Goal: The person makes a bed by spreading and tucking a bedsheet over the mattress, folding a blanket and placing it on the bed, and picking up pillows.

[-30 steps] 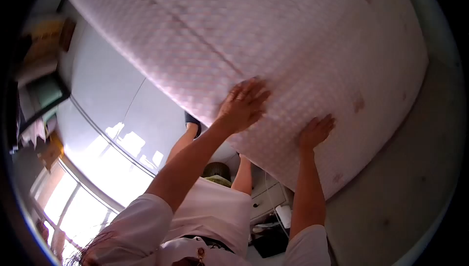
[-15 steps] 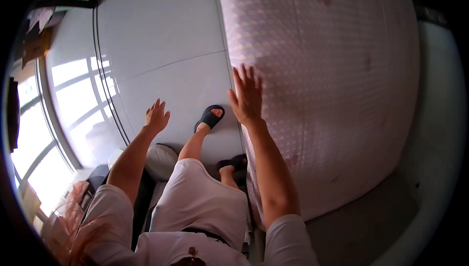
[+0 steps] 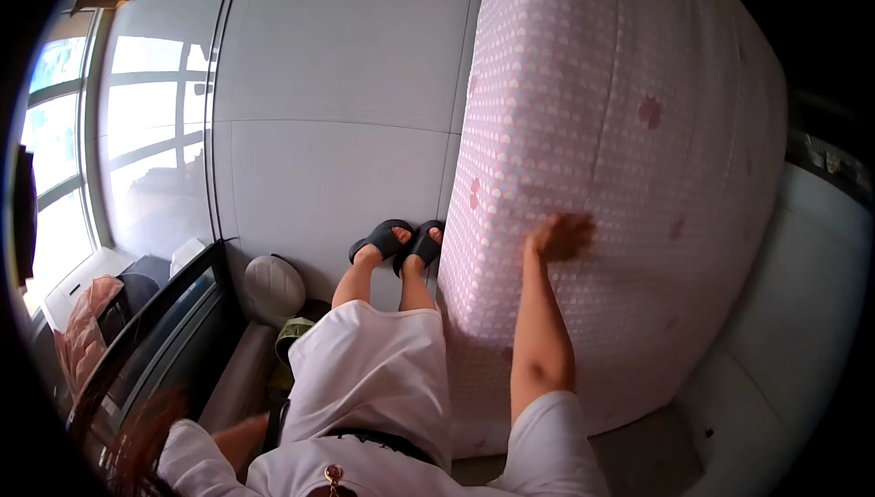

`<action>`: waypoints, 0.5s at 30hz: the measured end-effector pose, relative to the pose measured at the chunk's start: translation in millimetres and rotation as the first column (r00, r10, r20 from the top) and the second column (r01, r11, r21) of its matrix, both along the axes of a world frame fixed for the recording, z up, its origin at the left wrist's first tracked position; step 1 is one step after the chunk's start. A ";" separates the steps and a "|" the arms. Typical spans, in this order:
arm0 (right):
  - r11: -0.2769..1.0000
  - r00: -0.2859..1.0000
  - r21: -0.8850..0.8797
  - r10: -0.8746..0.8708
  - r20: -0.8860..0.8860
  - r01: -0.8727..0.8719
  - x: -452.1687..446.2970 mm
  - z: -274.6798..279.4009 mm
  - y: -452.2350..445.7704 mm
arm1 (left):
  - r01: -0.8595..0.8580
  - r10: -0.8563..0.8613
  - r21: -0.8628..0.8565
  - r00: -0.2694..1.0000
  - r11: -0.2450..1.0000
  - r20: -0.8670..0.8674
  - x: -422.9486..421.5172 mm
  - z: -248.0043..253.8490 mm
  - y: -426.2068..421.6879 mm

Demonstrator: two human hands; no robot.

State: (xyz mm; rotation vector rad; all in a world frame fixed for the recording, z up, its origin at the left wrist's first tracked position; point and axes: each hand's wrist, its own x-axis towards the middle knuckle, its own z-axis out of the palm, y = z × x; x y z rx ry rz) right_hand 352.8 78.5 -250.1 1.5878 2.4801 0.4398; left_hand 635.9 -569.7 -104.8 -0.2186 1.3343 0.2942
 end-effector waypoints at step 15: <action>0.740 0.649 -0.216 0.363 -0.669 -0.637 -130.6 74.4 -4.7 | -0.728 0.702 0.045 0.640 0.684 -0.313 -202.6 17.4 145.7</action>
